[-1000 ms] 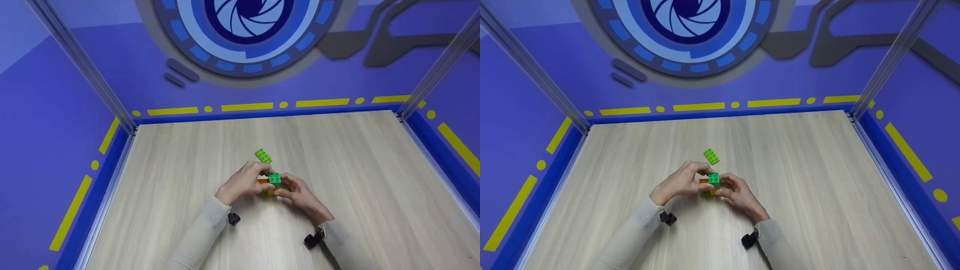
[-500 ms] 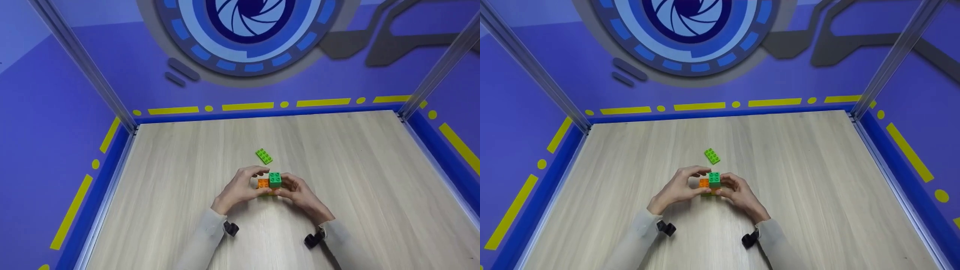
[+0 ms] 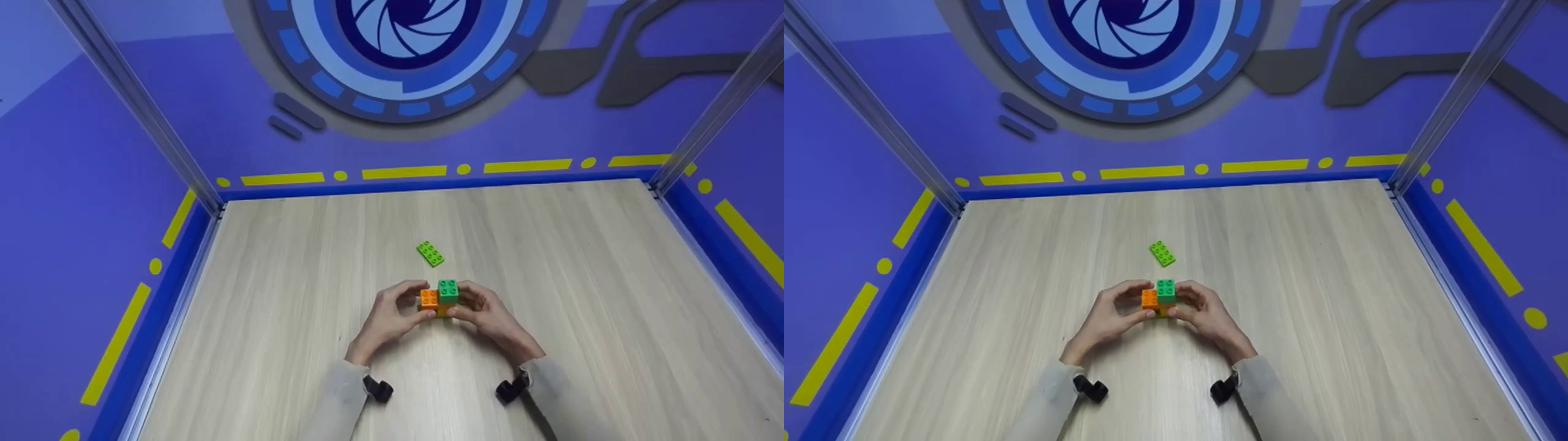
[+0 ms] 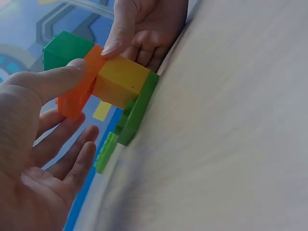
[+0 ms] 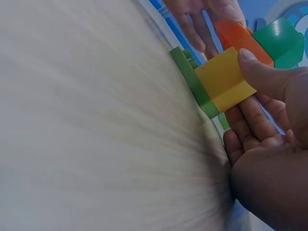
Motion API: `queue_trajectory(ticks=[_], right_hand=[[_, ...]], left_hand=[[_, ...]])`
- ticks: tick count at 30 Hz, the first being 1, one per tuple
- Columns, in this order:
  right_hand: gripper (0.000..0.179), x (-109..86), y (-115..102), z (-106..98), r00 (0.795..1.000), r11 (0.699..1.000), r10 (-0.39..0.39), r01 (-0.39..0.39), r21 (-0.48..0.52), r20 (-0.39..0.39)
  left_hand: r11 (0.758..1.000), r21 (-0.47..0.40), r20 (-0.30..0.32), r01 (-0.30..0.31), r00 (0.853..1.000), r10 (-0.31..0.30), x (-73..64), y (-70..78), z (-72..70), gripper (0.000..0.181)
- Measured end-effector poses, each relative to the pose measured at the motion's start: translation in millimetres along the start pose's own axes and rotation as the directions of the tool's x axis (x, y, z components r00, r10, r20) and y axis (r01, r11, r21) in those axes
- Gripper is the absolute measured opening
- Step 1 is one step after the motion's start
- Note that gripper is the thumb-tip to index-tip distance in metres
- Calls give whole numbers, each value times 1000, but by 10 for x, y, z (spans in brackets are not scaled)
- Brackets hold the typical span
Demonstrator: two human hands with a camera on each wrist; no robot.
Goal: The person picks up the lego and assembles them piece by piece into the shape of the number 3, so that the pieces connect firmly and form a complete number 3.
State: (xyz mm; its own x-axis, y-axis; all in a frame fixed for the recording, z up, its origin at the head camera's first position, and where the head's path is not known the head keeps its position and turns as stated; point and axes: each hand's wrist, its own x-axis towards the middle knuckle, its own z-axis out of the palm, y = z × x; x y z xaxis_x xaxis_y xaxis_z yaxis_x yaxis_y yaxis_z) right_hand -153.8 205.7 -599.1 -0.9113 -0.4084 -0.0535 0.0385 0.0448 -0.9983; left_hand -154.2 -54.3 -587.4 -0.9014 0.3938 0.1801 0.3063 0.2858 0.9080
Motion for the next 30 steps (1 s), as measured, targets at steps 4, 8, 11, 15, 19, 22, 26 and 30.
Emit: queue_trajectory(ticks=[4,8,11,15,19,22,26,30], right_hand=[[50,5,-4,6,1000,1000,8,-8,9,5],[50,16,-3,7,1000,1000,14,-14,20,5],[50,26,-3,-1,1000,1000,18,-18,22,14],[51,29,-14,-37,999,999,32,-33,19,41],[51,30,-35,-102,995,999,47,-49,11,91],[52,23,-57,-152,991,998,64,-66,10,114],[48,37,-95,-198,990,995,97,-98,4,98],[39,99,-146,-208,992,992,121,-119,-52,42]], left_hand=[[998,-60,-16,32,999,-33,-15,-37,30,52],[995,-86,-33,44,998,-47,-24,-49,43,46],[994,-100,-37,43,998,-47,-26,-51,43,44],[996,-87,-31,36,999,-39,-27,-55,30,41],[998,-59,-26,28,999,-30,-34,-54,23,40],[998,-52,-21,31,999,-32,-34,-55,36,40],[998,-50,-12,42,999,-43,-27,-42,51,40],[997,-47,-9,60,998,-61,-29,-17,38,40]])
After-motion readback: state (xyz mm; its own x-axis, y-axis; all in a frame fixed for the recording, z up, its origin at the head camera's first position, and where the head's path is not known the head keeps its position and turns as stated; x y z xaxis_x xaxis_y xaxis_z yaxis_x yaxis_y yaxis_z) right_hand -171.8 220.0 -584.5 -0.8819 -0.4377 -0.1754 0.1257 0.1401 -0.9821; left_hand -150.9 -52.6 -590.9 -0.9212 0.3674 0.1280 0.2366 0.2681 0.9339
